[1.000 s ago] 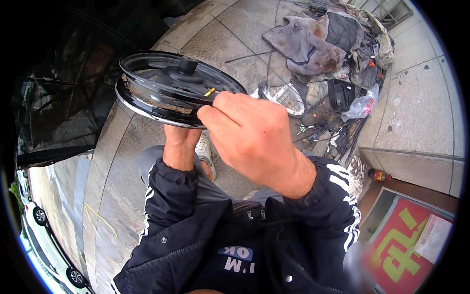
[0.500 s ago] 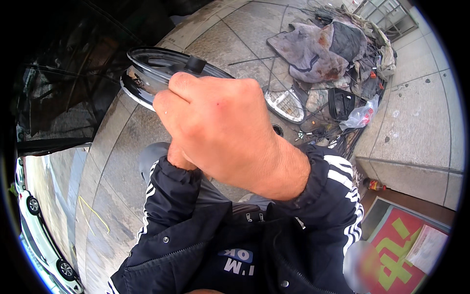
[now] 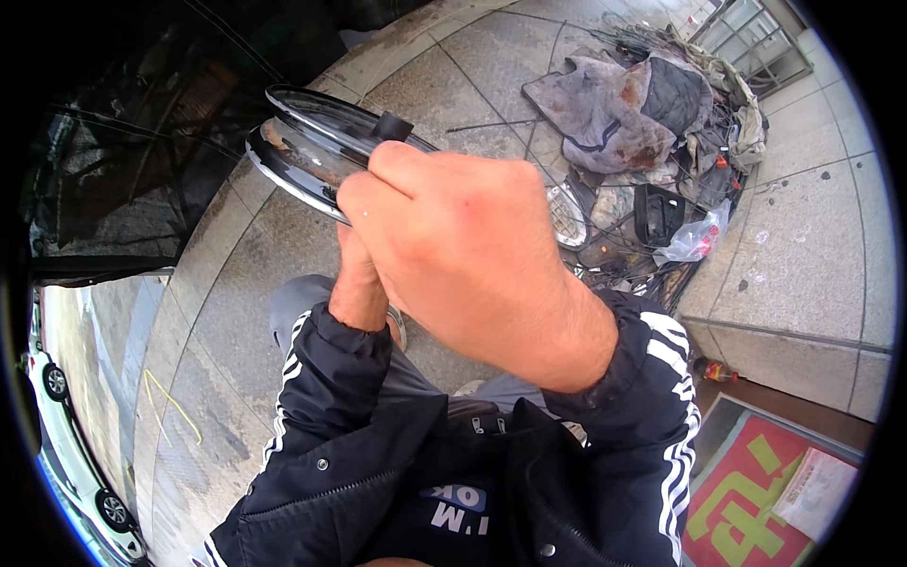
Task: The person holds a black circular car part, likely a wheel hub or trim, and uses a small brush to apply black paint to its edges and surfaces. They repeatedly dip the brush into a small container of paint and carefully coat the object while rotating it in their hands.
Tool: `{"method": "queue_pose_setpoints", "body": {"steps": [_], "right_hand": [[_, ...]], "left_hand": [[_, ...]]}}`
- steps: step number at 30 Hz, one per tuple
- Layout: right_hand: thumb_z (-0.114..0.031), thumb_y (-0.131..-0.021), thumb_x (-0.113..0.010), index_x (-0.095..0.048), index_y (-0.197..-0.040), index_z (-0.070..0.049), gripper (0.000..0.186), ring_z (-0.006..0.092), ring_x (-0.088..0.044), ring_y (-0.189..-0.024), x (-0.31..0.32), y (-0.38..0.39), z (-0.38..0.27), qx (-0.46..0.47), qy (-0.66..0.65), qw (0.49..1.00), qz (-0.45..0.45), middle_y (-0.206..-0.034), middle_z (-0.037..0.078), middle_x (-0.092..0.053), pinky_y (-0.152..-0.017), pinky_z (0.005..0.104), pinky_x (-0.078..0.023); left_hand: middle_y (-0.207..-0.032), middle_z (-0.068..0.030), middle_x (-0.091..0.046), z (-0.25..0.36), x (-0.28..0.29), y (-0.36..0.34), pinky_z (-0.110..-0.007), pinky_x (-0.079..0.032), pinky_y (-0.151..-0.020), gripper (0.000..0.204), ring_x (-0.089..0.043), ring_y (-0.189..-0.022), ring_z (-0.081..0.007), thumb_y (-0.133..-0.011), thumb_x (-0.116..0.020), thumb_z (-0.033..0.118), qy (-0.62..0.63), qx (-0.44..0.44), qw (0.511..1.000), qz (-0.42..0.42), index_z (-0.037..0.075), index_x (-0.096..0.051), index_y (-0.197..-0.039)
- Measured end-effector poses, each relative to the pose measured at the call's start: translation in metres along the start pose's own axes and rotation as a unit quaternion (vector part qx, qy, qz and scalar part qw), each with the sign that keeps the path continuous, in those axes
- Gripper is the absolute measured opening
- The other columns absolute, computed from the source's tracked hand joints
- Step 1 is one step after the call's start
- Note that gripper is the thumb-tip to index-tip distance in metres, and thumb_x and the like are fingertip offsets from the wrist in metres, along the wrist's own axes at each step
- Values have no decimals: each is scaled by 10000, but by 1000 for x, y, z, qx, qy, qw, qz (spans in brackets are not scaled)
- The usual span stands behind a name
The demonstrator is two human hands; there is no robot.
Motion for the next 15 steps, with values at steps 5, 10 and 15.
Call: {"method": "queue_pose_setpoints", "body": {"steps": [5, 10, 15], "right_hand": [[15, -768, -769, -720, -945, -39, 192, 283, -651, -642, 16, 13, -2, -45, 11, 998, -50, -777, 83, -624, -556, 362, -508], [17, -787, -756, -726, -947, -44, 174, 285, -651, -643, 3, -10, 4, -7, -17, 1000, 9, -776, 87, -633, -562, 363, -507], [16, -787, -756, -726, -934, -42, 160, 287, -649, -642, 19, 6, 4, -42, 20, 996, -69, -771, 85, -637, -564, 365, -503]], "left_hand": [[-1328, -90, -640, 0, -1, -1, -365, -564, -1004, 634, -652, -1187, -208, -868, -811, 21, -11, -47, 999, 4, 49, -487, -1413], [-1305, -60, -623, 7, -15, 0, -347, -563, -979, 653, -638, -1177, -183, -854, -873, 110, -75, -68, 994, 32, 81, -488, -1379], [-1322, -65, -614, 3, -5, -2, -350, -555, -1006, 698, -629, -1199, -194, -874, -853, 98, -48, -78, 996, 14, 83, -443, -1439]]}}
Point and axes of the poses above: each hand's wrist, its own y-axis away from the middle knuckle, its own x-axis out of the back of the hand, z = x × y, the point moved 1 cm from there along -y, towards the middle knuckle
